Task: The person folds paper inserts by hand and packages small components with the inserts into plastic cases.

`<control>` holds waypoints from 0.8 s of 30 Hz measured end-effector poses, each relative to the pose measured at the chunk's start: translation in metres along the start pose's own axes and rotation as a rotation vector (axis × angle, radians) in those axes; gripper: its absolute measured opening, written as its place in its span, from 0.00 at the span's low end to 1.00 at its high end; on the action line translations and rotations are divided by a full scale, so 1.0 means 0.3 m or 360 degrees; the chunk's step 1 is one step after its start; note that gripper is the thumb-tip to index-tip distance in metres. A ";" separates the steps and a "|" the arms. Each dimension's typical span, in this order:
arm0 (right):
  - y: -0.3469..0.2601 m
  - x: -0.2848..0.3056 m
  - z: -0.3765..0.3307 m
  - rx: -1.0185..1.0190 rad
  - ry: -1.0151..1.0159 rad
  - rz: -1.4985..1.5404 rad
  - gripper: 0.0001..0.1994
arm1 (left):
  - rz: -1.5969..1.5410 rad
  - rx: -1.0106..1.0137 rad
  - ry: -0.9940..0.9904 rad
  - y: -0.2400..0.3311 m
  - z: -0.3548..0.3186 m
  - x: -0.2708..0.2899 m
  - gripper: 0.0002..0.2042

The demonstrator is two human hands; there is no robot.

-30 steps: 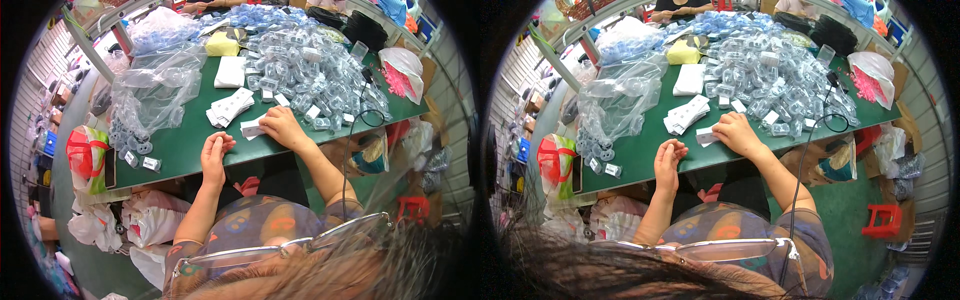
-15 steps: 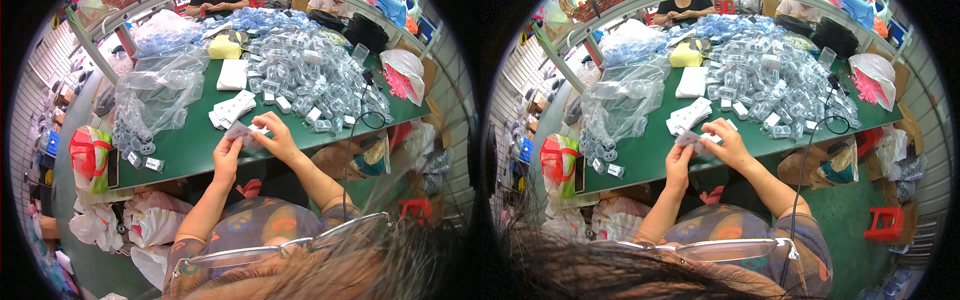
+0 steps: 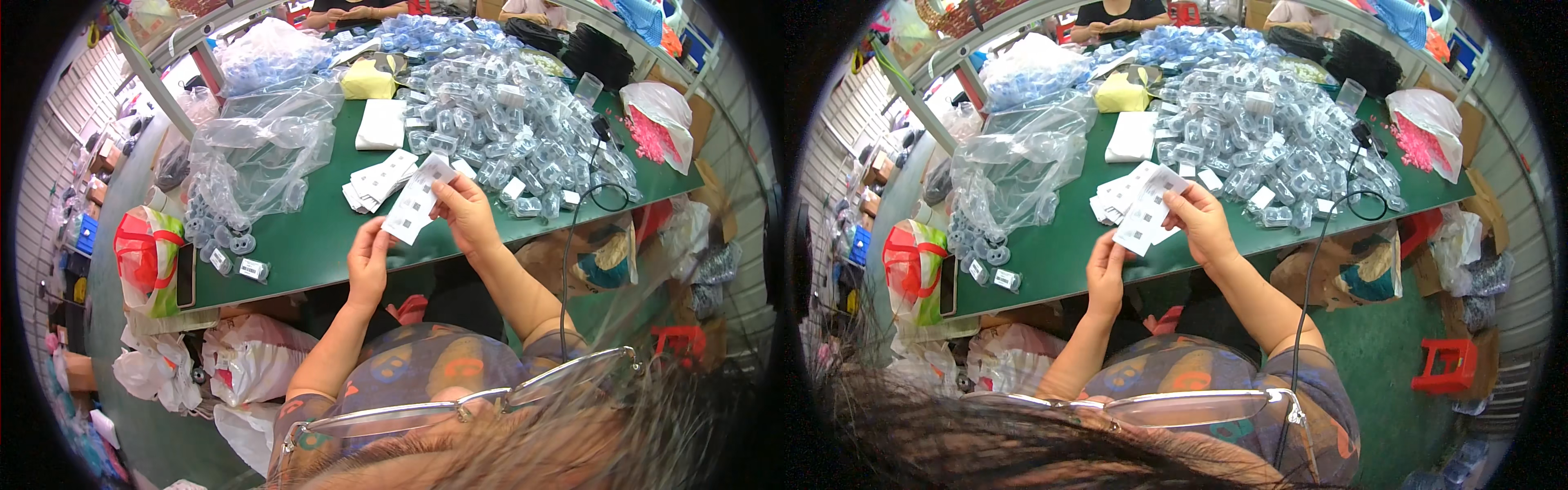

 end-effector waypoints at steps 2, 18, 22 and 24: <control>0.023 -0.007 -0.008 -0.0006 -0.0018 0.0002 0.11 | -0.0500 0.0419 -0.0098 -0.045 -0.016 -0.026 0.13; -0.052 -0.138 -0.118 0.0697 -0.0798 -0.1218 0.09 | 0.0937 -0.1027 0.0143 0.230 -0.067 -0.036 0.06; -0.043 -0.139 -0.120 0.0600 -0.0829 -0.1139 0.09 | 0.0445 -0.0604 0.0056 0.167 -0.032 -0.004 0.04; -0.035 -0.138 -0.121 0.0554 -0.0813 -0.1062 0.09 | 0.0560 -0.0575 0.0091 0.155 -0.035 0.006 0.05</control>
Point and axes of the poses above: each hand's wrist, its own z-axis towards the middle knuckle, its own x-axis out of the back of the hand, y = z × x, the point moved 7 cm from there along z, towards the middle knuckle, and after that the axes turned 9 degrees about x, right-handed, at the moved point
